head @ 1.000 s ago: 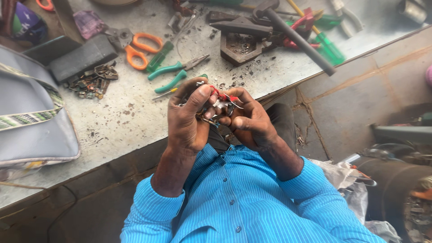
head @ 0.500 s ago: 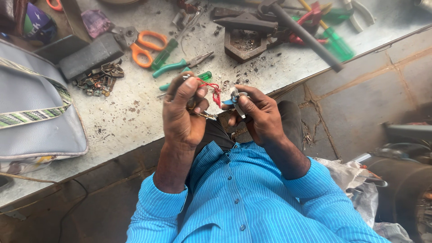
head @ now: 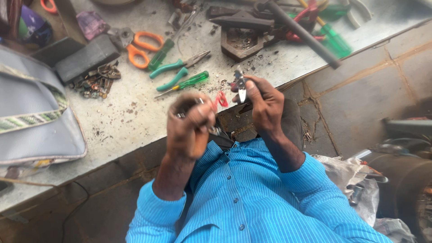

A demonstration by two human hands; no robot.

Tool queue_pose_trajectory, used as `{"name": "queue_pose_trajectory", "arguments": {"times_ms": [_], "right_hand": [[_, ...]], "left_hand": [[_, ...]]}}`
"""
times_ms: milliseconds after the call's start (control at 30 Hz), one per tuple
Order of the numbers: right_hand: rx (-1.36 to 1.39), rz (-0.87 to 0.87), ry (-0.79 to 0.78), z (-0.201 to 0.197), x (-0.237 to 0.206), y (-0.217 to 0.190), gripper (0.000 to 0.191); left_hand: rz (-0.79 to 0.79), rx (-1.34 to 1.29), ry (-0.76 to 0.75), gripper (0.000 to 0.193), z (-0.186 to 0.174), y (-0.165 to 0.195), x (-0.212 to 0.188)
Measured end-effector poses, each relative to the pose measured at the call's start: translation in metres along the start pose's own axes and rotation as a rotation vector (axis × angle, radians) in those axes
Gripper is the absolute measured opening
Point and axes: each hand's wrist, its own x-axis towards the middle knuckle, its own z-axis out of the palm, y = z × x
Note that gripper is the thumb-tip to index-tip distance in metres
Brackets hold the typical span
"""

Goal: The person sorts small electronic components and wires from a container onto a workbench. They use pliers to separate and manipulate parts, then place sorted items into a bowl and on the table.

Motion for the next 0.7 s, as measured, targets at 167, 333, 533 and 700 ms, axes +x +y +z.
{"name": "queue_pose_trajectory", "arguments": {"times_ms": [167, 333, 533, 700], "right_hand": [[-0.06, -0.045, 0.125, -0.019, 0.011, 0.002, 0.026], [0.195, -0.051, 0.127, -0.035, 0.015, -0.002, 0.023], [0.192, -0.131, 0.051, -0.035, 0.007, -0.01, 0.023], [0.014, -0.274, 0.001, -0.039, 0.004, -0.019, 0.021]], "left_hand": [[-0.096, -0.097, -0.052, 0.014, 0.001, 0.0, -0.024], [-0.048, -0.167, -0.048, 0.017, -0.001, 0.004, -0.026], [-0.172, -0.197, 0.121, 0.03, 0.006, -0.011, -0.007], [-0.235, -0.085, 0.069, 0.044, 0.014, -0.022, 0.001]]}}
